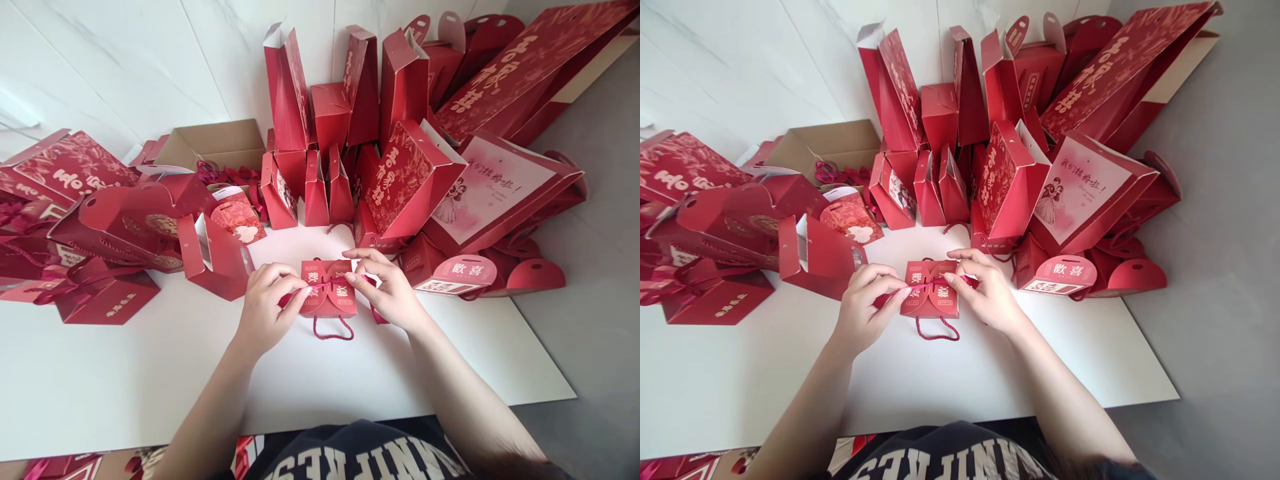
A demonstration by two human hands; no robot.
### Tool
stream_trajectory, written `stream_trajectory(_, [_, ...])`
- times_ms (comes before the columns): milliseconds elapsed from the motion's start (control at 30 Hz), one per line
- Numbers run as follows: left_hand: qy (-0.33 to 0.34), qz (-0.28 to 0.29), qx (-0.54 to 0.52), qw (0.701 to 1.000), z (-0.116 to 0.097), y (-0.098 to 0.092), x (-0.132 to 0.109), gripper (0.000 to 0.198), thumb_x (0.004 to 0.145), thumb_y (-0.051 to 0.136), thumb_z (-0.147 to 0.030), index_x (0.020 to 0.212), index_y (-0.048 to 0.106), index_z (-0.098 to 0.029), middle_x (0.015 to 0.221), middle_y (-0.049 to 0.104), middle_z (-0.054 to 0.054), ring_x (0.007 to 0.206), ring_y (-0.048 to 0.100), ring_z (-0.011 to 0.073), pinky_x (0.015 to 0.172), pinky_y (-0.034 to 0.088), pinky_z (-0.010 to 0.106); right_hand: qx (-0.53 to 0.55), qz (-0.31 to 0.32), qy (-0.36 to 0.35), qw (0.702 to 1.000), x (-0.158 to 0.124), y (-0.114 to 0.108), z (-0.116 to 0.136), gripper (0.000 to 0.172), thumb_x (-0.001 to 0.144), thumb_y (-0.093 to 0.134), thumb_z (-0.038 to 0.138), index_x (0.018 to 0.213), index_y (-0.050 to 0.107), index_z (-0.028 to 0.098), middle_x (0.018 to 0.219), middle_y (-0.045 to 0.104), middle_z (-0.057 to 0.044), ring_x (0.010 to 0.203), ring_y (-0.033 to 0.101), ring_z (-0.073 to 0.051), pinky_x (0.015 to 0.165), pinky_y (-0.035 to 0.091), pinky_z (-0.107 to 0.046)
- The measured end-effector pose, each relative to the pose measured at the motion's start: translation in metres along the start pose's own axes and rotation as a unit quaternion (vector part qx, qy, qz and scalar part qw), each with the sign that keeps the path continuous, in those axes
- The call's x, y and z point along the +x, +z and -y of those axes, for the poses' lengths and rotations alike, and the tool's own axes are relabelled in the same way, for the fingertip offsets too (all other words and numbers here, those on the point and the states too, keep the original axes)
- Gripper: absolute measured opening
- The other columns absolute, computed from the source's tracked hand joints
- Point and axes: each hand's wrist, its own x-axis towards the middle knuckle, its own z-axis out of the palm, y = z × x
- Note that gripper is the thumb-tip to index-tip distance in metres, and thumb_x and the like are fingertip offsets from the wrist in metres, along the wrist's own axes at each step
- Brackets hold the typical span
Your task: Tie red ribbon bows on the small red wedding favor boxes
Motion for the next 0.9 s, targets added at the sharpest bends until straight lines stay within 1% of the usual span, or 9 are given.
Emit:
stream_trajectory(100, [-0.075, 0.043, -0.078, 0.993, -0.002, -0.004, 0.002, 0.014, 0.092, 0.055, -0.025, 0.081, 0.062, -0.020, 0.093, 0.058, 0.003, 0.091, 0.057, 0.0172, 0.085, 0.044, 0.032, -0.002, 0.001, -0.005, 1.000, -0.002, -0.001, 0.003, 0.029, 0.096, 0.056, 0.033, 0.070, 0.053, 0.020, 0.124, 0.059, -0.008, 0.121, 0.054, -0.024, 0.098, 0.041, -0.038])
stream_trajectory(200, [-0.153, 0.089, -0.168, 0.970, -0.002, -0.008, 0.003, 0.018, 0.093, 0.053, -0.030, 0.079, 0.058, -0.020, 0.094, 0.055, 0.002, 0.086, 0.058, 0.0155, 0.079, 0.047, 0.028, -0.002, -0.001, -0.015, 1.000, -0.003, -0.001, 0.006, 0.029, 0.095, 0.057, 0.031, 0.069, 0.051, 0.020, 0.127, 0.060, -0.007, 0.119, 0.055, -0.024, 0.096, 0.042, -0.038])
stream_trajectory(300, [-0.180, 0.107, -0.173, 0.962, 0.001, -0.010, 0.004, 0.018, 0.092, 0.053, -0.029, 0.076, 0.056, -0.019, 0.094, 0.054, 0.001, 0.084, 0.057, 0.0146, 0.078, 0.047, 0.028, 0.011, 0.027, -0.024, 0.999, -0.003, 0.000, 0.008, 0.030, 0.096, 0.057, 0.029, 0.067, 0.050, 0.020, 0.121, 0.063, -0.005, 0.112, 0.059, -0.022, 0.094, 0.043, -0.037])
stream_trajectory(367, [-0.157, 0.108, -0.148, 0.971, 0.001, -0.011, 0.005, 0.012, 0.090, 0.054, -0.024, 0.079, 0.056, -0.020, 0.093, 0.055, 0.001, 0.087, 0.057, 0.0151, 0.081, 0.046, 0.028, 0.024, 0.051, -0.029, 0.998, -0.003, 0.000, 0.008, 0.032, 0.096, 0.056, 0.028, 0.066, 0.049, 0.021, 0.114, 0.065, -0.004, 0.106, 0.061, -0.021, 0.093, 0.044, -0.035])
stream_trajectory(433, [-0.118, 0.100, -0.122, 0.980, 0.000, -0.010, 0.006, 0.003, 0.088, 0.056, -0.019, 0.089, 0.058, -0.021, 0.095, 0.058, 0.001, 0.093, 0.057, 0.0162, 0.086, 0.045, 0.030, 0.037, 0.065, -0.028, 0.997, -0.002, 0.000, 0.009, 0.032, 0.097, 0.055, 0.030, 0.067, 0.049, 0.021, 0.108, 0.067, -0.004, 0.102, 0.062, -0.020, 0.091, 0.045, -0.034])
stream_trajectory(533, [-0.058, 0.078, -0.073, 0.993, -0.003, -0.008, 0.004, 0.014, 0.087, 0.059, -0.020, 0.100, 0.062, -0.024, 0.099, 0.061, 0.001, 0.099, 0.057, 0.0177, 0.091, 0.043, 0.033, 0.043, 0.068, -0.025, 0.996, -0.001, -0.001, 0.010, 0.032, 0.098, 0.053, 0.032, 0.068, 0.051, 0.021, 0.105, 0.066, -0.004, 0.101, 0.061, -0.020, 0.089, 0.045, -0.033])
stream_trajectory(733, [0.043, 0.034, 0.027, 0.998, -0.004, -0.001, -0.001, 0.008, 0.089, 0.061, -0.021, 0.094, 0.067, -0.025, 0.091, 0.064, -0.001, 0.087, 0.058, 0.0155, 0.085, 0.040, 0.034, -0.003, 0.067, -0.031, 0.997, -0.002, 0.003, 0.010, 0.021, 0.094, 0.061, 0.031, 0.077, 0.054, 0.021, 0.107, 0.063, -0.005, 0.105, 0.059, -0.020, 0.088, 0.044, -0.031])
stream_trajectory(833, [0.060, 0.037, 0.034, 0.997, -0.004, 0.001, 0.000, 0.008, 0.090, 0.060, -0.018, 0.094, 0.065, -0.023, 0.090, 0.064, -0.001, 0.085, 0.057, 0.0145, 0.082, 0.040, 0.032, -0.008, 0.070, -0.034, 0.997, -0.003, 0.008, 0.010, 0.016, 0.092, 0.063, 0.030, 0.083, 0.054, 0.021, 0.109, 0.061, -0.007, 0.106, 0.058, -0.021, 0.086, 0.045, -0.031])
stream_trajectory(900, [0.054, 0.040, 0.030, 0.997, -0.006, 0.002, 0.000, 0.006, 0.090, 0.059, -0.018, 0.090, 0.064, -0.021, 0.089, 0.063, 0.000, 0.085, 0.057, 0.0144, 0.081, 0.040, 0.032, -0.007, 0.067, -0.037, 0.997, -0.004, 0.012, 0.010, 0.014, 0.092, 0.063, 0.029, 0.086, 0.054, 0.021, 0.114, 0.060, -0.008, 0.108, 0.057, -0.021, 0.087, 0.045, -0.032])
